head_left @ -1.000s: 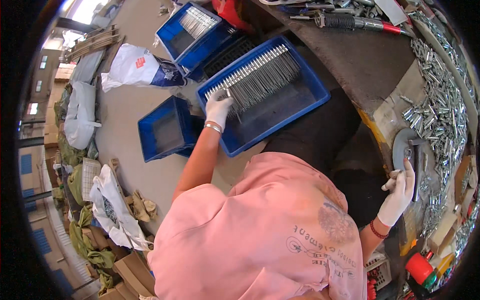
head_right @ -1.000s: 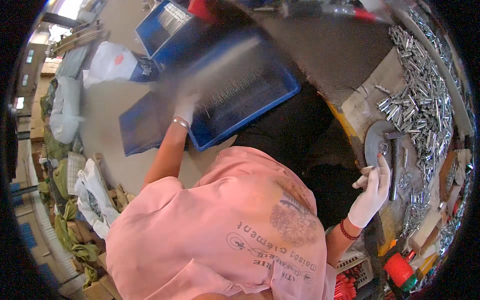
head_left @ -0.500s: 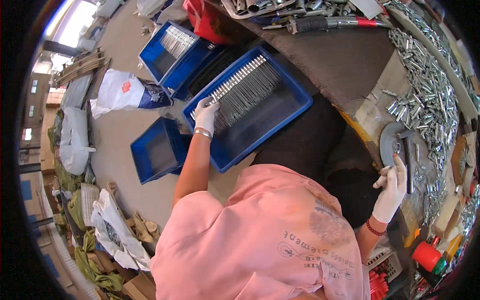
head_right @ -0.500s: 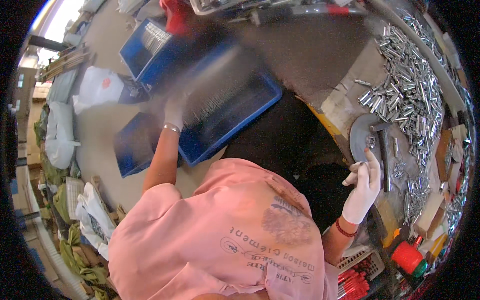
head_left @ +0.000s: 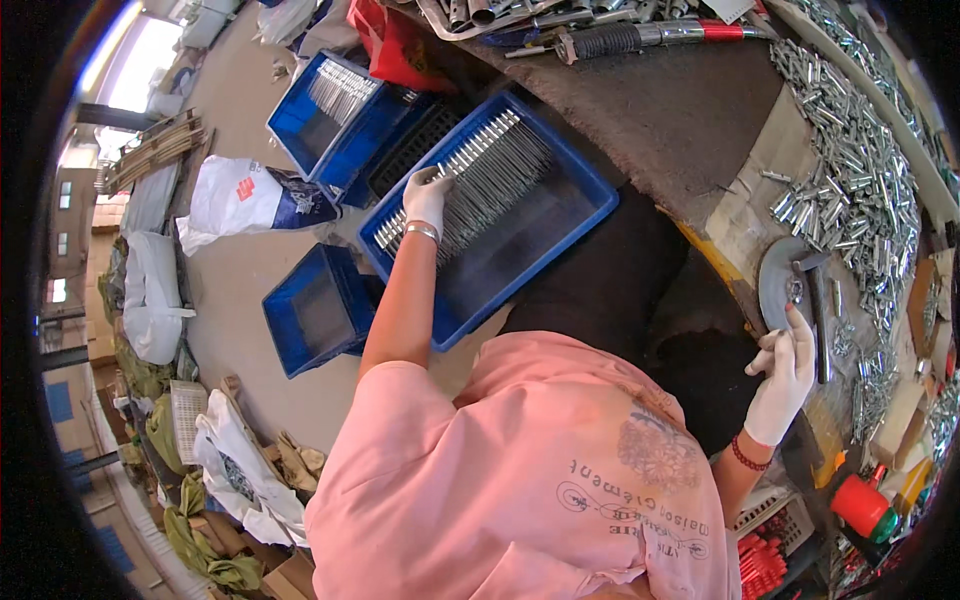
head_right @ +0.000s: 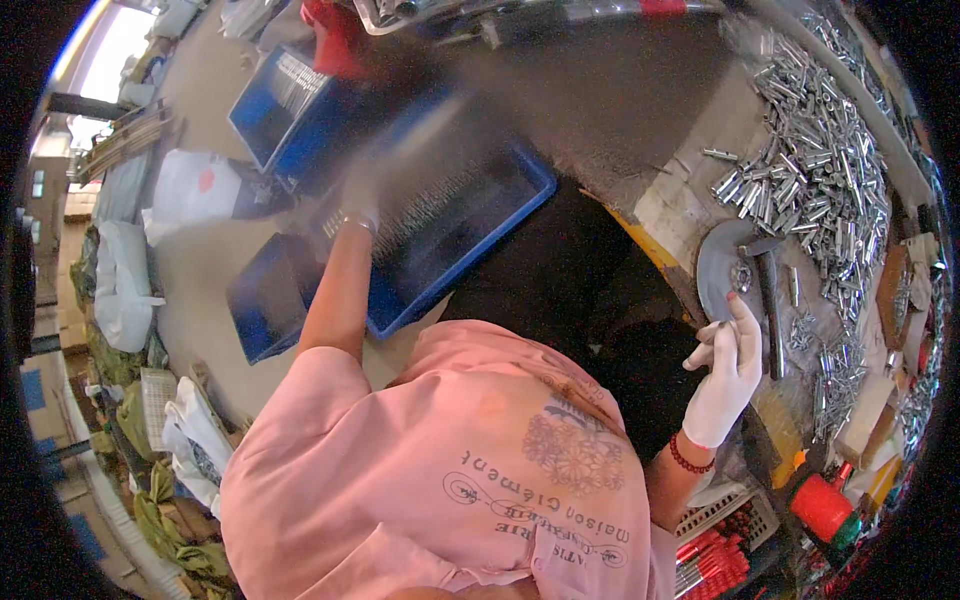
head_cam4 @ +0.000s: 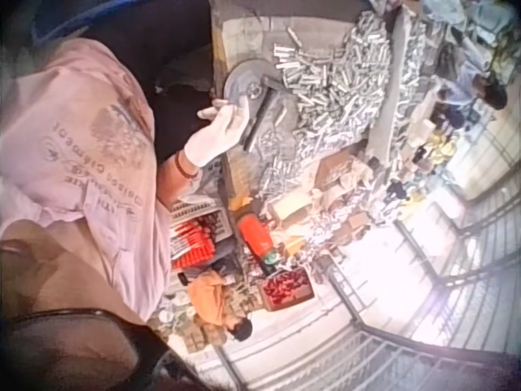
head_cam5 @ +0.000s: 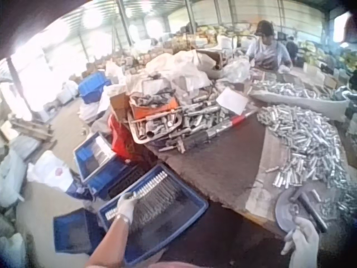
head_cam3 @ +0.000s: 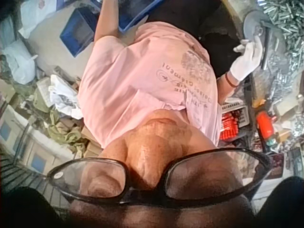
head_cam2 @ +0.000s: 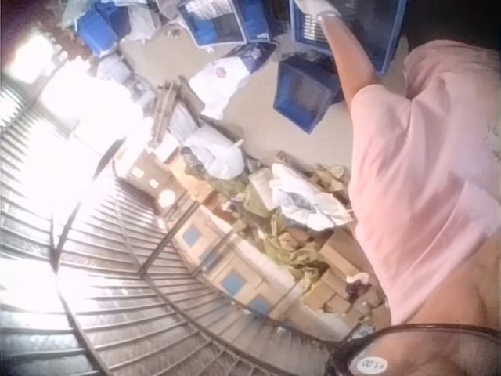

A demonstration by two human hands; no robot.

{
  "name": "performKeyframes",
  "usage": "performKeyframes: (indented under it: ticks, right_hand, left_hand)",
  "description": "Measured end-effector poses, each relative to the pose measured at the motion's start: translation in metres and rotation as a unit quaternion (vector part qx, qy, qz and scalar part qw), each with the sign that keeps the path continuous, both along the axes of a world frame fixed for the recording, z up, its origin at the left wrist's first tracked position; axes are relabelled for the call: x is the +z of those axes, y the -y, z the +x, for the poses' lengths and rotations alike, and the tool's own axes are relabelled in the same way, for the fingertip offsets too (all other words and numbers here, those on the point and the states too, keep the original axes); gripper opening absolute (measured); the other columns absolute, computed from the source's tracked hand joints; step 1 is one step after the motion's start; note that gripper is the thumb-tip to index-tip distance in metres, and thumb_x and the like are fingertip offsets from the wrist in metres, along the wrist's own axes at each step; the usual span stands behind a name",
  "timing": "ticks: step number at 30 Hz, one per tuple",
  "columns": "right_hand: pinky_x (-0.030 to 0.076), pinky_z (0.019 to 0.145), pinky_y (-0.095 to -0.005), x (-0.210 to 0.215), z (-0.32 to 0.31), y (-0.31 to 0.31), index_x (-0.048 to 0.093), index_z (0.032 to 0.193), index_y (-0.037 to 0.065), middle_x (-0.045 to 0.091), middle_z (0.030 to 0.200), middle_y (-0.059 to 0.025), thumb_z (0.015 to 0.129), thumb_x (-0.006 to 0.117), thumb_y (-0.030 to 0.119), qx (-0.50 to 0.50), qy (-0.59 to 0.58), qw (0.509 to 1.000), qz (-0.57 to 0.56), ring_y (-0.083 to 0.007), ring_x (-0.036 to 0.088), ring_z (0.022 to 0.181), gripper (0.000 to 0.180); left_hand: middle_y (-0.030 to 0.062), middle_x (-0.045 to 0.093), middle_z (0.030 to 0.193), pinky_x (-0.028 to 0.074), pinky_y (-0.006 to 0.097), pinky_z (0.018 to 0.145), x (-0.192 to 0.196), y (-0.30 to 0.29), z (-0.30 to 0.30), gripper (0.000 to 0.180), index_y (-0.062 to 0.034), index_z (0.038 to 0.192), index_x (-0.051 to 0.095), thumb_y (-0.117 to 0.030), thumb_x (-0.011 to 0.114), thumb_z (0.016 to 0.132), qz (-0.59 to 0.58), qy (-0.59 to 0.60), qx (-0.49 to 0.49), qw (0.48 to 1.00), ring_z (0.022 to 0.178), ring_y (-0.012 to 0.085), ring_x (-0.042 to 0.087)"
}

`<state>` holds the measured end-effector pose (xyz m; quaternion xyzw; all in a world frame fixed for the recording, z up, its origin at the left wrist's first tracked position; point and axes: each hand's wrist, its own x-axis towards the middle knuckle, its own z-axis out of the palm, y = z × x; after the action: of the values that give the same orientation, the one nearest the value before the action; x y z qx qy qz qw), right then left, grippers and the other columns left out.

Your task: Assemble small metal hardware components using a hammer and organizing them into a tray.

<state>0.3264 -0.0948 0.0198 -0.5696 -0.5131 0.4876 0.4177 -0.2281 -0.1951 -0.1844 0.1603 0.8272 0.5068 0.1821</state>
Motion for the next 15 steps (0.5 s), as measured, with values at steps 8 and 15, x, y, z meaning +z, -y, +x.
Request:
performKeyframes:
  ticks: [8,15]
  right_hand:
    - [0.043,0.055,-0.0211,-0.001,-0.002,0.001,0.063,0.139,-0.003,0.064,0.084,-0.0053,0.105,0.053,0.007,-0.006,-0.017,1.000,0.002,-0.0066,0.051,0.057,0.037]
    - [0.043,0.054,-0.0214,-0.001,-0.003,0.003,0.064,0.139,-0.003,0.064,0.083,-0.0048,0.105,0.052,0.006,-0.029,-0.008,0.999,-0.011,-0.0065,0.052,0.057,0.036]
  left_hand:
    - [0.0142,0.075,0.103,0.057,0.030,0.069,-0.015,-0.055,-0.006,0.047,0.0062,0.128,0.066,-0.001,0.079,0.084,0.075,0.044,-0.034,0.996,0.082,0.0191,0.073]
    - [0.0135,0.076,0.104,0.058,0.032,0.079,-0.016,-0.140,0.017,0.045,0.0037,0.122,0.072,-0.006,0.081,0.079,0.051,0.066,0.013,0.996,0.087,0.0191,0.072]
